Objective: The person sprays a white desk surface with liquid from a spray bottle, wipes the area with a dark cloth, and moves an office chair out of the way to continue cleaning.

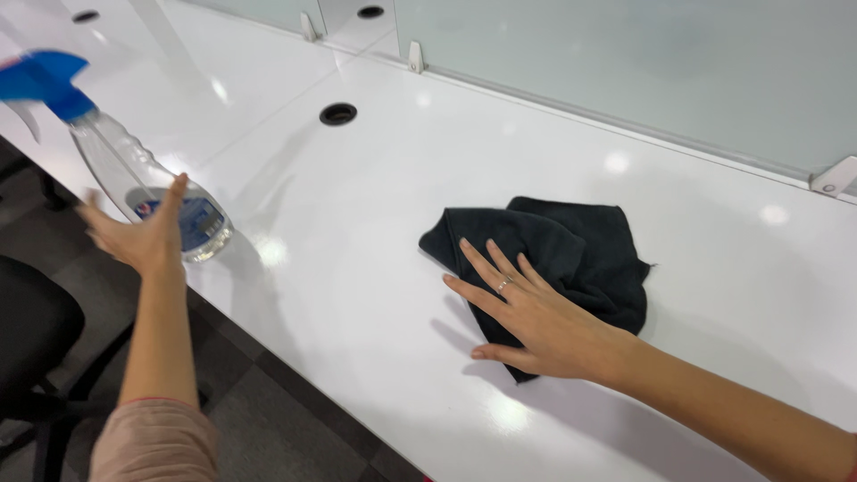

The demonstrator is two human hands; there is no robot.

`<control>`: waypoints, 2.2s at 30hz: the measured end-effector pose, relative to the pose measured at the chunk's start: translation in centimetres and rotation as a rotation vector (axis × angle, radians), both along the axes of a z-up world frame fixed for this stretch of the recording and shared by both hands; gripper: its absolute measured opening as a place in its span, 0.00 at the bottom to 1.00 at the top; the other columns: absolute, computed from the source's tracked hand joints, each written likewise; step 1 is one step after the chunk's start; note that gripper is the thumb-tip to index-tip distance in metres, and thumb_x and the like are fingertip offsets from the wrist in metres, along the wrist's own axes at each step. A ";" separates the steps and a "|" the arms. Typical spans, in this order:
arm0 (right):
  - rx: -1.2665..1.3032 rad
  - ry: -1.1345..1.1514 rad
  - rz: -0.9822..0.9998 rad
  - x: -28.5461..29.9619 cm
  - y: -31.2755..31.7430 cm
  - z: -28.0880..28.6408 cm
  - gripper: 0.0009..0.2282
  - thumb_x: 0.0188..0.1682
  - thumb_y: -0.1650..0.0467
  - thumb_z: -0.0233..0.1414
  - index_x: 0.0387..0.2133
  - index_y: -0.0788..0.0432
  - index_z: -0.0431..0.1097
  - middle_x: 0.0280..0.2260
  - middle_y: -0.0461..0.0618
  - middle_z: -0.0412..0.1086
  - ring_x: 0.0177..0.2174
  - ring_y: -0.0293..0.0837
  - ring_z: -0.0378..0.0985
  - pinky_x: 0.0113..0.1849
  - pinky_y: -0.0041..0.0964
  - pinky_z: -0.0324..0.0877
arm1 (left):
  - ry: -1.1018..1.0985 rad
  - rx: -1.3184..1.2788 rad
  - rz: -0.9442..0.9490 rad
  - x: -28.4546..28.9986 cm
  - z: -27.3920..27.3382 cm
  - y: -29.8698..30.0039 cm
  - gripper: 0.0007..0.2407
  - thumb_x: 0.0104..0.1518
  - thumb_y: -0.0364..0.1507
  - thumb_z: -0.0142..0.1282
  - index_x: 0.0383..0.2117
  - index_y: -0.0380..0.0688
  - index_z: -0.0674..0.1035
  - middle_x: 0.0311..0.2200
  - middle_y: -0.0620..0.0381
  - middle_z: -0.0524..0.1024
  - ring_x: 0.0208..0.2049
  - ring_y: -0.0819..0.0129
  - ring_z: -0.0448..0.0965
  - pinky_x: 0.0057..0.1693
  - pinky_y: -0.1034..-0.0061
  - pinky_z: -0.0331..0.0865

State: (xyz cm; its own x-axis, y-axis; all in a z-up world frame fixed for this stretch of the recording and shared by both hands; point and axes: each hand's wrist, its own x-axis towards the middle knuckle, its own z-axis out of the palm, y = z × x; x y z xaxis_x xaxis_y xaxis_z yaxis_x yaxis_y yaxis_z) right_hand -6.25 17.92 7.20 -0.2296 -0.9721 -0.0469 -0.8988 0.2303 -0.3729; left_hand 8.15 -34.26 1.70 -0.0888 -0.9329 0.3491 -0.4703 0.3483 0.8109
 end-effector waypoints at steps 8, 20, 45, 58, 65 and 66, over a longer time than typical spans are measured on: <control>0.039 -0.030 -0.030 -0.5 1.5 -0.2 0.40 0.47 0.53 0.56 0.71 0.51 0.43 0.72 0.64 0.27 0.69 0.71 0.32 0.60 0.67 0.42 | 0.215 -0.103 -0.121 -1.7 -1.6 0.3 0.34 0.41 0.47 0.83 0.45 0.37 0.75 0.43 0.49 0.78 0.48 0.55 0.81 0.56 0.62 0.75; -0.493 -0.208 -0.299 -1.1 8.5 4.3 0.40 0.50 0.59 0.56 0.69 0.58 0.38 0.72 0.64 0.34 0.69 0.64 0.41 0.63 0.60 0.46 | 0.130 -0.178 -0.858 -8.7 5.8 25.6 0.23 0.39 0.39 0.80 0.32 0.39 0.78 0.30 0.53 0.80 0.32 0.68 0.82 0.41 0.74 0.77; -1.179 -0.744 -0.795 10.1 42.8 11.2 0.23 0.54 0.71 0.53 0.63 0.66 0.60 0.30 0.56 0.73 0.37 0.50 0.80 0.45 0.48 0.74 | -0.089 0.793 -2.435 -8.3 6.7 76.8 0.34 0.35 0.44 0.74 0.49 0.34 0.80 0.43 0.46 0.83 0.47 0.60 0.85 0.56 0.68 0.78; -0.333 -0.349 -1.584 7.3 52.7 11.1 0.16 0.49 0.67 0.60 0.50 0.58 0.71 0.26 0.51 0.73 0.23 0.49 0.76 0.36 0.47 0.70 | -0.255 -0.510 -1.852 -25.5 -8.7 80.7 0.30 0.65 0.46 0.48 0.64 0.33 0.65 0.69 0.35 0.55 0.70 0.37 0.49 0.72 0.45 0.39; -0.411 -0.488 -1.571 4.2 54.6 11.1 0.11 0.42 0.73 0.56 0.38 0.62 0.71 0.18 0.53 0.70 0.22 0.46 0.76 0.35 0.45 0.71 | -0.419 -0.587 -1.846 -27.6 -9.3 82.3 0.30 0.67 0.46 0.37 0.67 0.34 0.59 0.70 0.46 0.55 0.71 0.45 0.47 0.72 0.53 0.35; -0.420 -0.487 -1.572 3.4 54.8 11.0 0.11 0.42 0.73 0.56 0.38 0.62 0.71 0.18 0.53 0.70 0.22 0.46 0.76 0.35 0.45 0.71 | -0.443 -0.588 -1.857 -27.5 -9.1 82.1 0.30 0.67 0.47 0.35 0.68 0.35 0.58 0.70 0.47 0.54 0.71 0.47 0.46 0.73 0.55 0.35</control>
State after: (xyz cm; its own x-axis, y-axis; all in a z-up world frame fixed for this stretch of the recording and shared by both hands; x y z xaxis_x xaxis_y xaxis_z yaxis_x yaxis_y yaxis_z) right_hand -2.90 72.75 18.20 -0.9553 0.2010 -0.2167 0.2927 0.5423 -0.7875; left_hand -19.30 47.84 -7.37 -0.7852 0.5833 0.2079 0.6137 0.6884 0.3867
